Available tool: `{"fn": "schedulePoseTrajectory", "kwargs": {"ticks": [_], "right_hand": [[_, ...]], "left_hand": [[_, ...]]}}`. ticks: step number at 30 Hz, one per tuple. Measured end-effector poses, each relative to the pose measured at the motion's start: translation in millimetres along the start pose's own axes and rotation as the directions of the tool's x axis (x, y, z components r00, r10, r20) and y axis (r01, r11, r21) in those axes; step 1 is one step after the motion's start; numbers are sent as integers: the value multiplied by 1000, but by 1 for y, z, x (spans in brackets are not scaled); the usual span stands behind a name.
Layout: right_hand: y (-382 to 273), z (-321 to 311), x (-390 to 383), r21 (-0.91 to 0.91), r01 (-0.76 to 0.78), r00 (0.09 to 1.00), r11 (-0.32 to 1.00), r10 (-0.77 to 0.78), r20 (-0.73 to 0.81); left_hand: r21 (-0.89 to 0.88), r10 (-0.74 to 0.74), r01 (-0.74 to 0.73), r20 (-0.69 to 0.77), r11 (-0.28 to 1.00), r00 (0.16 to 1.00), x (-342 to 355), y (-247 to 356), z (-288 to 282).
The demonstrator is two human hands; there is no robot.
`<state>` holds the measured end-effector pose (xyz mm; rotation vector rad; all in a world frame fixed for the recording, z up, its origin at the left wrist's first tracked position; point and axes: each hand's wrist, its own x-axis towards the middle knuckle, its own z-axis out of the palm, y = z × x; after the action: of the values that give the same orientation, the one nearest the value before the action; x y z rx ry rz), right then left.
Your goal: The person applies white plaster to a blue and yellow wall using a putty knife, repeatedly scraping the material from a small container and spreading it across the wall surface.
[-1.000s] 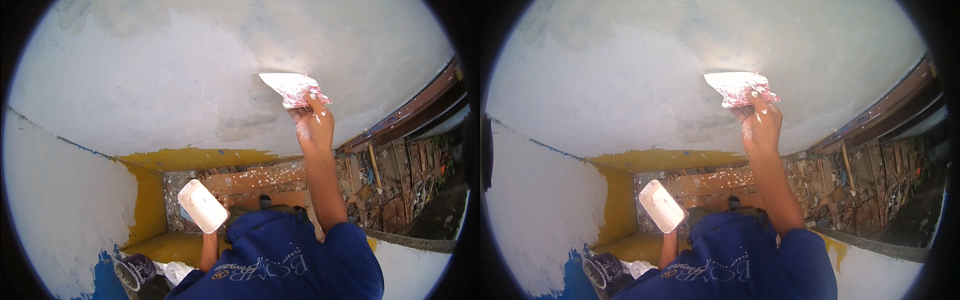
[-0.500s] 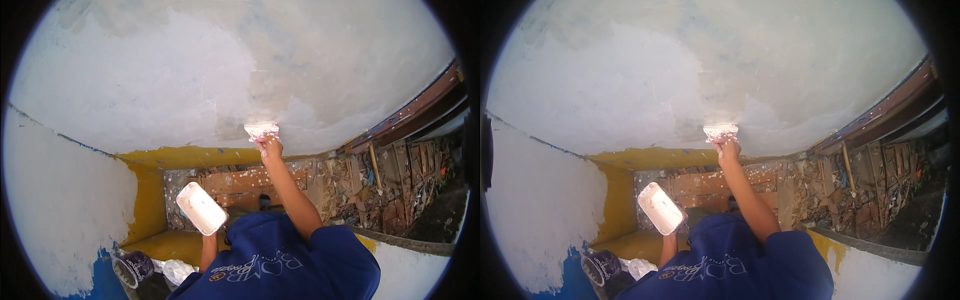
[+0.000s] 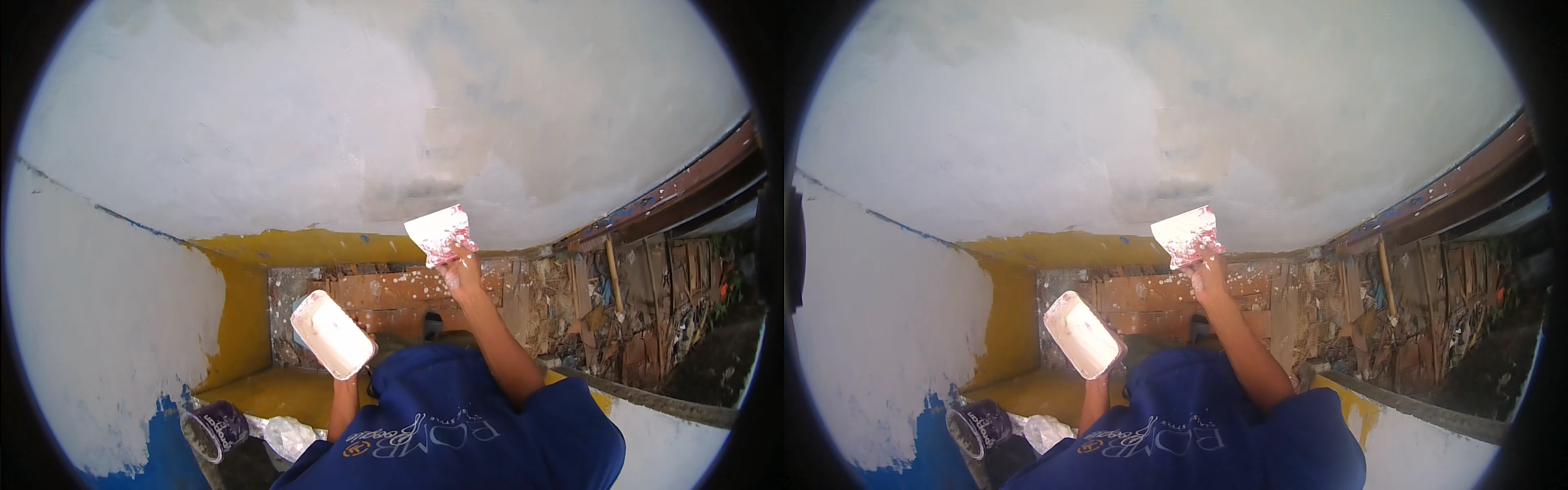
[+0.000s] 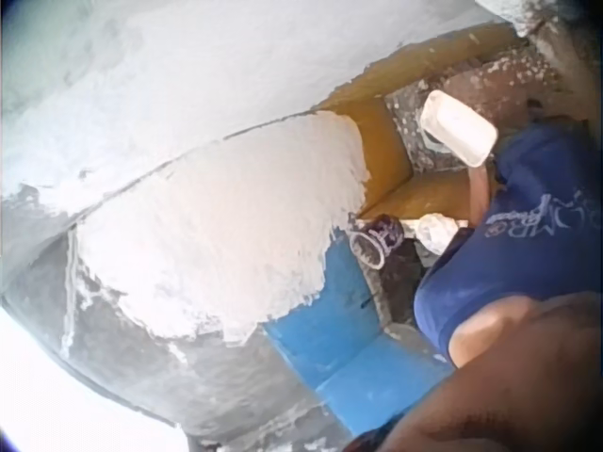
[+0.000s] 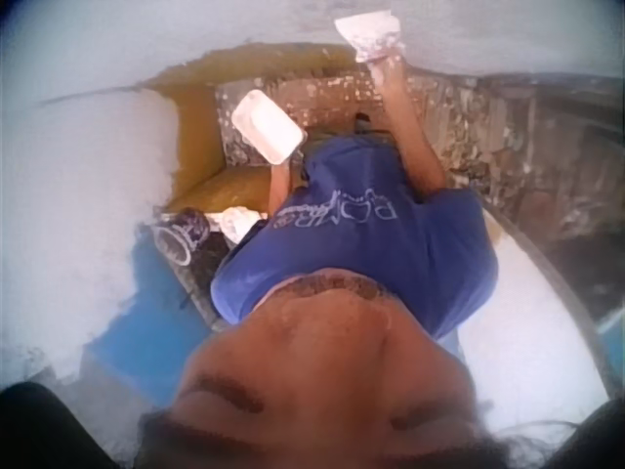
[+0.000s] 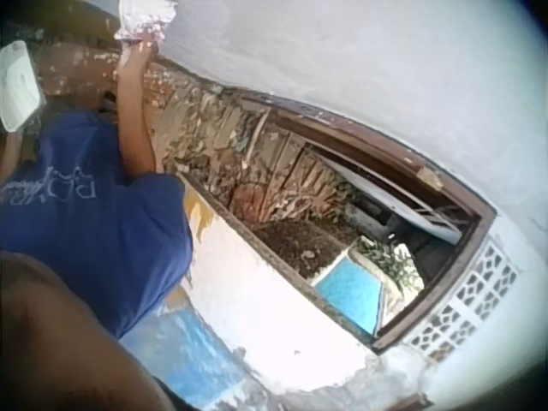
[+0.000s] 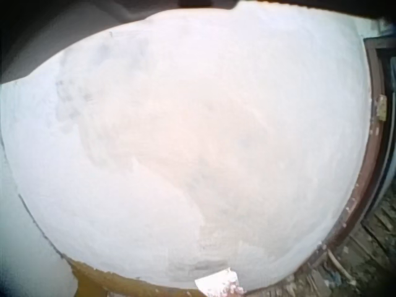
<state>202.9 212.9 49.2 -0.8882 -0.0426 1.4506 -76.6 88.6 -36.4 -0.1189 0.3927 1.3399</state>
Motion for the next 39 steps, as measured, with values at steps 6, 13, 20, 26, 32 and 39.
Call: {"fn": "schedulePoseTrajectory", "kwargs": {"ticks": [6,13,20,26,32,39], "right_hand": [[97,-62,101,-86,-263,958,961,249,-145],[120,-52,159,-44,-277,949,960,266,-171],[90,-33,154,6,-235,959,972,233,-159],[34,43,94,29,-100,970,995,104,-218],[-31,117,29,25,58,998,998,-57,-30],[-76,126,-39,-32,386,898,922,-368,241]], "left_hand": [[2,-26,26,-19,1000,999,-9,1,-7],[-52,64,-55,190,997,980,-17,11,-37],[-142,19,17,251,990,968,-10,11,-36],[-240,-18,25,34,971,999,-6,11,-32],[40,56,-57,15,998,998,4,11,-30],[-32,39,-41,-81,999,996,-2,9,-32]]}}
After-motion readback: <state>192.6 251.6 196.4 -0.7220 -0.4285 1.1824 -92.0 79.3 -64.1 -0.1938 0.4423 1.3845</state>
